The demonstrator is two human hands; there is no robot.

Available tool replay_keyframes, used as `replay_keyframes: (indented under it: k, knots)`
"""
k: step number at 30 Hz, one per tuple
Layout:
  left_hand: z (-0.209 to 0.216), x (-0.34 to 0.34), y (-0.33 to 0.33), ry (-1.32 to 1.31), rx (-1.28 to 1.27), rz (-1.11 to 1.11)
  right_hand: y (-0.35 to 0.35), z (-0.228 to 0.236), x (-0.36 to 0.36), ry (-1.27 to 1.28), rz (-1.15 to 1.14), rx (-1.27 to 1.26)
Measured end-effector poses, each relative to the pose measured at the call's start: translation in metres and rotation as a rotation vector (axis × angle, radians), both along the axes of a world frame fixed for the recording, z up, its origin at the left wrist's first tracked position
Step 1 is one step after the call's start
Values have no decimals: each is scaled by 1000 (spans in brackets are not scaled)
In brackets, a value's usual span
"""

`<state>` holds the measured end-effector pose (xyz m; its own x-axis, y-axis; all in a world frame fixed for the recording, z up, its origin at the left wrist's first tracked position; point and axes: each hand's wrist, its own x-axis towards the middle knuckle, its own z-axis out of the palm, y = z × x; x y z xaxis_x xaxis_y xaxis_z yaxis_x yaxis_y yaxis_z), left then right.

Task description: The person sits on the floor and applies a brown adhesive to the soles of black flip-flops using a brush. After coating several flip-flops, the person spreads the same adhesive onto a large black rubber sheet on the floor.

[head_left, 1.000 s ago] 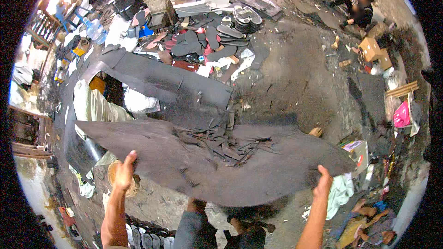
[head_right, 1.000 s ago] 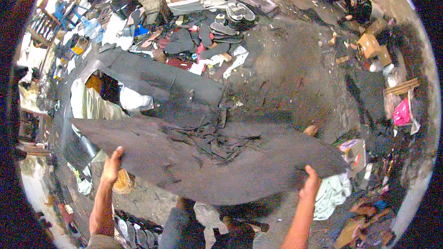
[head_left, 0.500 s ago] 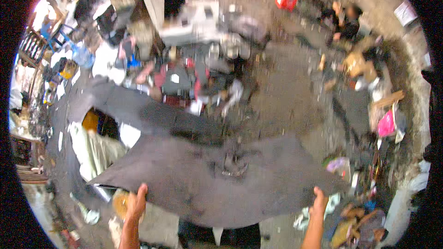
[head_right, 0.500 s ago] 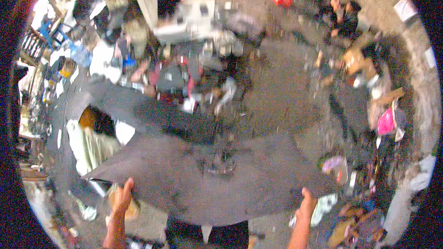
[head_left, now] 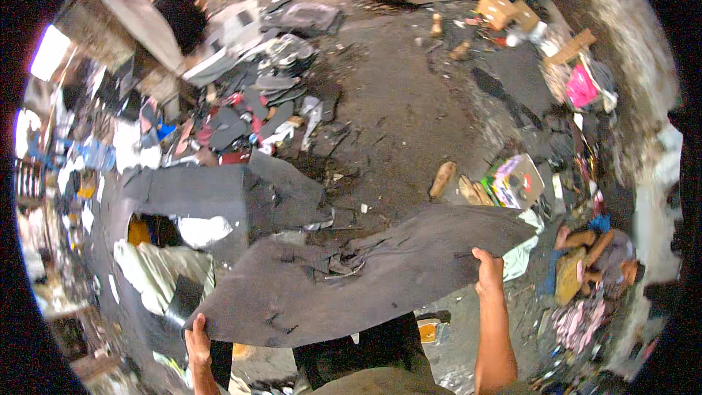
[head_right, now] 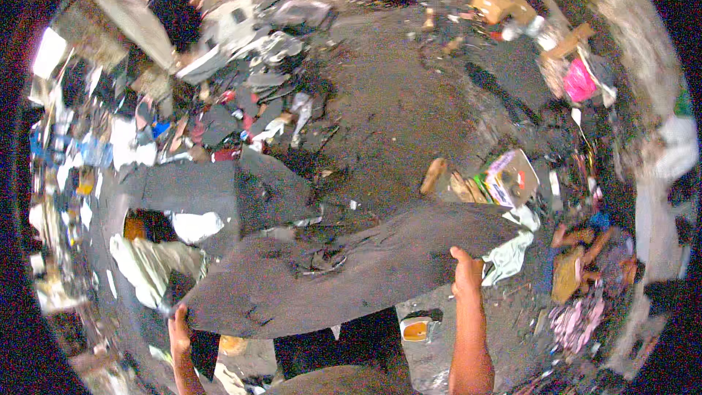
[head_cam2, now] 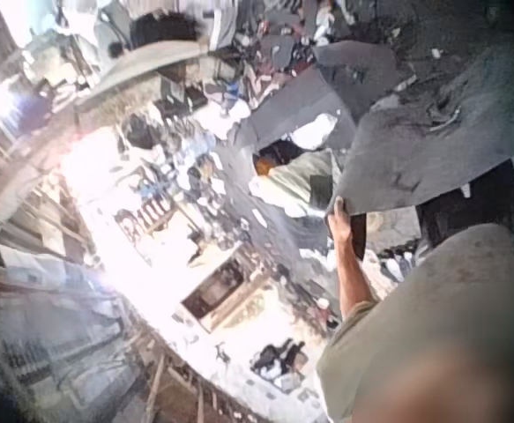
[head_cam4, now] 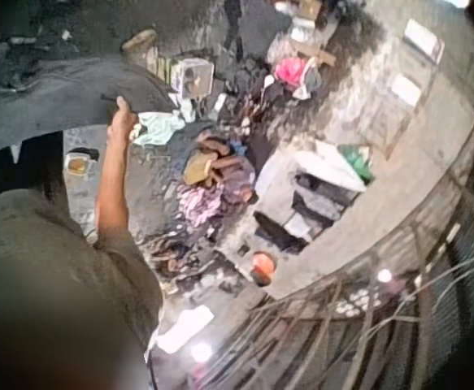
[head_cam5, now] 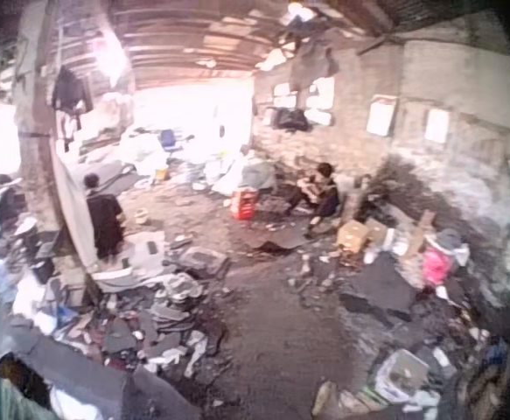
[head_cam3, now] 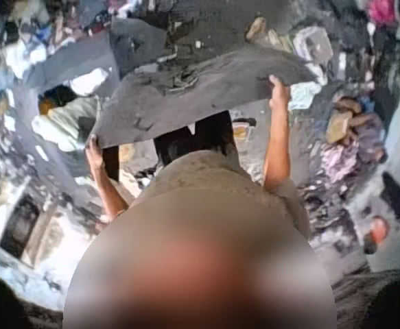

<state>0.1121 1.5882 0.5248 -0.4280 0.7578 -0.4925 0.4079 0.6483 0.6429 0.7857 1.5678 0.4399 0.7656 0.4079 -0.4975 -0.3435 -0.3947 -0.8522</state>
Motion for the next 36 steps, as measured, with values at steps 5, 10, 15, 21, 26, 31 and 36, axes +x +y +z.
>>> replay_keyframes:
  k: [5, 10, 15, 21, 26, 31, 36]
  knots:
    - [-24, -9, 12, 237, -31, -284, -12, -5, 1, 65, 60, 131]
    - [-9, -18, -8, 270, 47, -262, -11, -1, -3, -59, 57, 6]
    - [-18, -33, -127, 117, 4, -186, -100, 3, -9, -156, 219, 209]
    - [-245, 4, -330, 42, -269, 195, -251, -129, -19, -121, 192, 45]
    - [-482, 66, -414, -112, -505, 313, -350, -325, -52, -17, 65, -139]
    - [-633, 79, -482, -319, -431, 665, -384, -504, -22, -98, 113, -537]
    - [-640, 19, -529, -584, -1054, 7, -429, -566, 63, -127, 243, -652]
